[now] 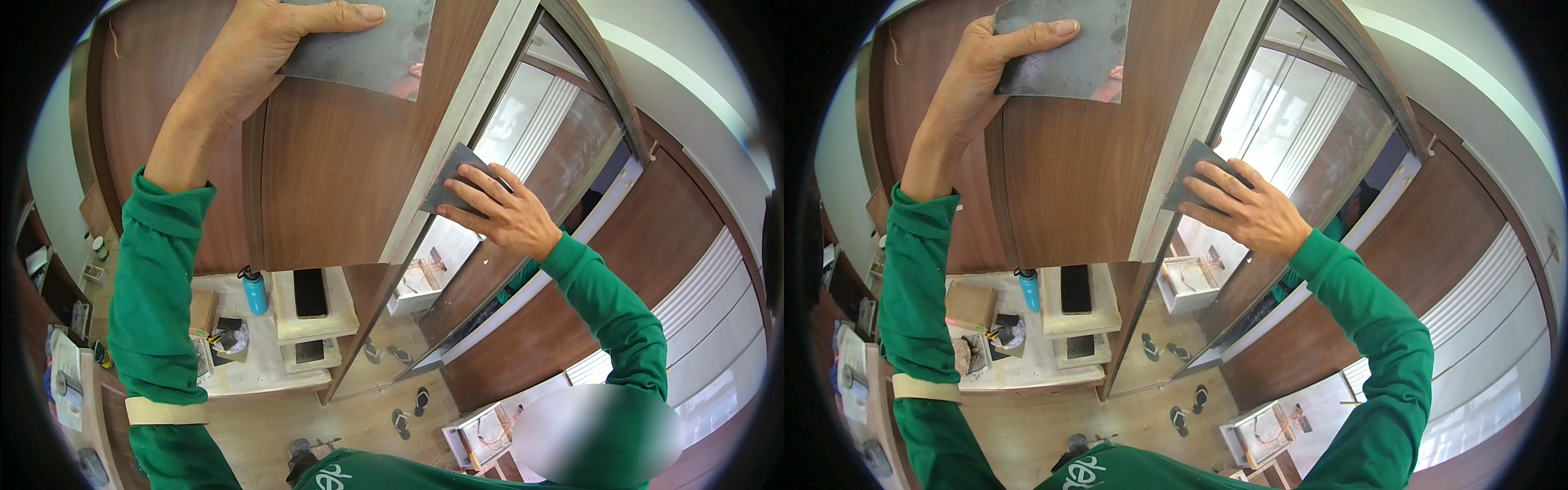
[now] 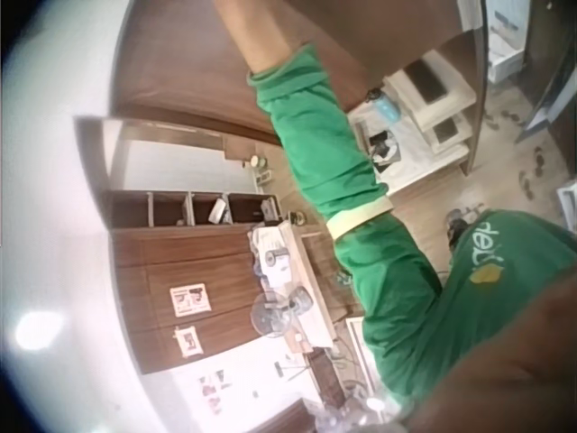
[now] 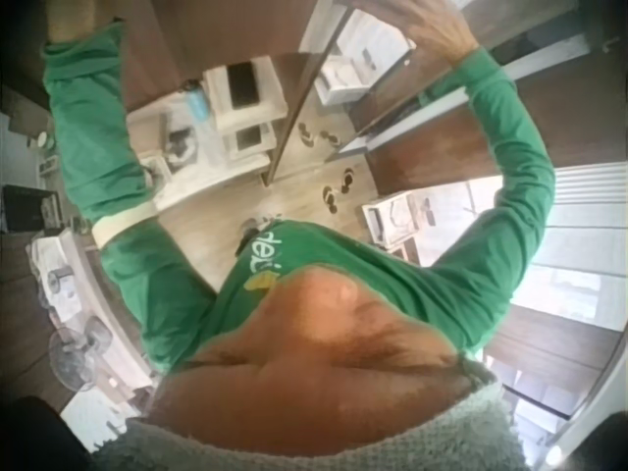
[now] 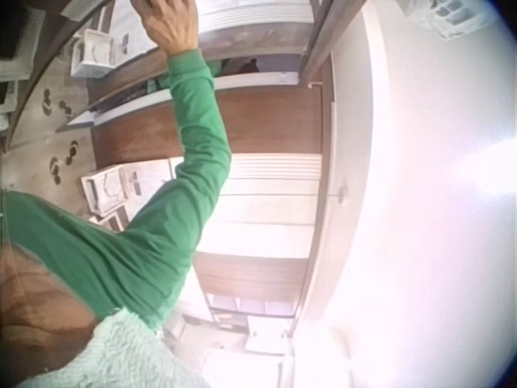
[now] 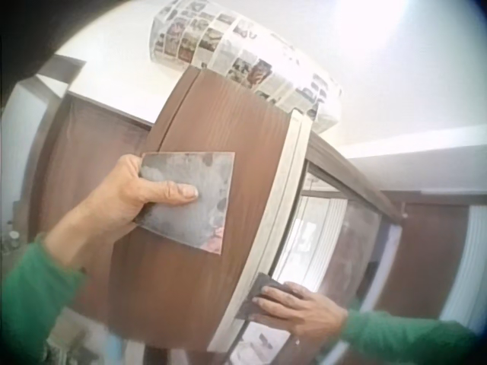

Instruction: The person sands the vertical edge of a wooden wardrobe door using two sanding blocks held in both hands. They move the blocks up and down along the edge repeatedly, occasionally pausing to inspect the surface.

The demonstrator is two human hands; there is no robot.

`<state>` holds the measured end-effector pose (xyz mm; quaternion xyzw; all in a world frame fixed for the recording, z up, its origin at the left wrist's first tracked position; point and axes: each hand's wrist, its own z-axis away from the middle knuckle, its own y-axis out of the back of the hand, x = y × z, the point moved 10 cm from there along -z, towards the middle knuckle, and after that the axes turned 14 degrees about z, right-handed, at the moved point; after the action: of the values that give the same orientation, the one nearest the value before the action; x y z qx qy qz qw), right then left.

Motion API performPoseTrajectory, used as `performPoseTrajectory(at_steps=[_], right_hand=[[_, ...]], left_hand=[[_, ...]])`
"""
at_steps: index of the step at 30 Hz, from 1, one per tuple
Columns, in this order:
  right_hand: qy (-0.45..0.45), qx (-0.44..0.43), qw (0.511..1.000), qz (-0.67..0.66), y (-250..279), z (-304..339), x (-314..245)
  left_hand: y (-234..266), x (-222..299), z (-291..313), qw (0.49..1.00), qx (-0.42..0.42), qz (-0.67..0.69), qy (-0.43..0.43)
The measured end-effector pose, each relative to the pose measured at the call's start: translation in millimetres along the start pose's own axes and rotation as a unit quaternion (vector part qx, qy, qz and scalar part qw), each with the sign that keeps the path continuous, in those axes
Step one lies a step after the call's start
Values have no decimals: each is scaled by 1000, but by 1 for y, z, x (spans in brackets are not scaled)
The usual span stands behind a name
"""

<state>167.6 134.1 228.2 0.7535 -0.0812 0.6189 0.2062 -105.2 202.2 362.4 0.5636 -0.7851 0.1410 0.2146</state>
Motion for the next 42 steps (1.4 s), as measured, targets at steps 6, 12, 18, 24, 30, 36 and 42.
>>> performPoseTrajectory(at_steps=[6, 12, 18, 24, 30, 36, 42], right_hand=[[-2, 15, 1000, -1, 15, 5, 6], [-3, 11, 1000, 2, 7, -3, 14], [-10, -5, 1000, 14, 4, 8, 8], [-10, 4, 1000, -4, 20, -7, 27], [-33, -10, 999, -9, 6, 2, 25], [-123, 2, 992, -8, 35, -1, 39], [-241, 4, 970, -12, 27, -2, 9]], left_hand=[[-4, 2, 0, 1000, -5, 22, 9], [-6, 6, 0, 999, -2, 33, 1], [-27, 24, 2, 978, 9, 202, 48], [-2, 1, -2, 1000, -11, 26, 9], [-5, 2, 1, 1000, -6, 23, 2], [-8, 6, 3, 999, 8, 34, 27], [-9, 4, 0, 998, -14, 57, 36]])
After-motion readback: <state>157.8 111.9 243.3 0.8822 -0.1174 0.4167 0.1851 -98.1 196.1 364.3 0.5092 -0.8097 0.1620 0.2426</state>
